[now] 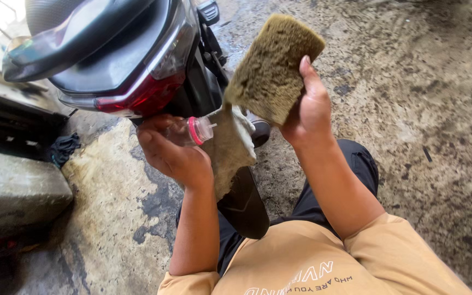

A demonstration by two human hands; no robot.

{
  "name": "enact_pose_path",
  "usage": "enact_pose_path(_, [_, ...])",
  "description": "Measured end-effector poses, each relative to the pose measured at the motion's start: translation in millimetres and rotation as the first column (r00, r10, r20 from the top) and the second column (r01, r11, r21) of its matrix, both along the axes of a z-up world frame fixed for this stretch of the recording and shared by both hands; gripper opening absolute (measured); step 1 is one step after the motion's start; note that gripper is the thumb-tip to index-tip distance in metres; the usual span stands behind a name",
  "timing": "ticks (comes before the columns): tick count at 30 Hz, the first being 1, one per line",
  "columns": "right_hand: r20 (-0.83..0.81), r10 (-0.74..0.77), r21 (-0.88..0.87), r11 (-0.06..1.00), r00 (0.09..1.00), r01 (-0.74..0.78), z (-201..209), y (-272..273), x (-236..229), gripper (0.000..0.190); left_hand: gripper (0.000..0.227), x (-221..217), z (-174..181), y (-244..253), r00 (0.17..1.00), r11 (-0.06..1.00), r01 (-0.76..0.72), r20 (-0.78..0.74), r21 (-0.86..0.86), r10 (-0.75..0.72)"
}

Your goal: The person cleans the engine components and the rear mudguard of a motorcycle with a sponge and a cloth.

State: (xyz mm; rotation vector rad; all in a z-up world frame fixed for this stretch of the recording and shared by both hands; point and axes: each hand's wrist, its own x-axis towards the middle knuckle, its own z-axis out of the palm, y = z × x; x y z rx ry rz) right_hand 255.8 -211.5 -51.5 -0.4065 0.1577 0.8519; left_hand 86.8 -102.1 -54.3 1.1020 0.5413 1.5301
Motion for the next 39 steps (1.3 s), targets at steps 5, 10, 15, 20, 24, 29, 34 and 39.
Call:
enact_pose_path(5, [0.624,0.14,-0.074,0.99,0.769,-0.12,-33,58,16,0.024,0.043,19,-3,-1,0.954,0.957,-0.214,-0.168,0.197,0.248])
enact_pose_path(10, [0.977,0.007,0.025,0.989,-0.214,0.145,-37,58,10,0.025,0.054,20,-6,-1,0.936,0.938,-0.29,-0.149,0.188,0.319])
enact_pose_path(15, [0.767,0.279,-0.325,0.945,0.577,-0.026,-53,118,11,0.029,0.058,17,-8,0,0.946,0.942,-0.299,-0.084,0.149,0.314])
enact_pose_path(20, [0.793,0.16,-0.133,0.987,0.588,-0.089,-45,99,-2,0.026,0.061,13,-1,4,0.926,0.924,-0.376,-0.006,0.076,0.377])
enact_pose_path(24, [0.819,0.219,-0.314,0.945,0.53,0.094,-24,108,-5,0.026,0.068,9,-4,0,0.906,0.912,-0.377,-0.139,0.16,0.399])
enact_pose_path(29, [0.63,0.303,-0.282,0.947,0.715,-0.153,5,142,30,0.031,0.066,5,-13,1,0.962,0.956,-0.271,0.036,0.109,0.269])
enact_pose_path(34, [0.909,0.195,-0.271,0.948,0.368,0.166,-13,77,-34,0.032,0.069,9,-16,3,0.966,0.965,-0.255,0.06,0.062,0.252])
enact_pose_path(39, [0.629,0.258,-0.234,0.962,0.733,-0.138,-1,142,16,0.025,0.071,3,-18,1,0.975,0.973,-0.215,0.067,0.082,0.21])
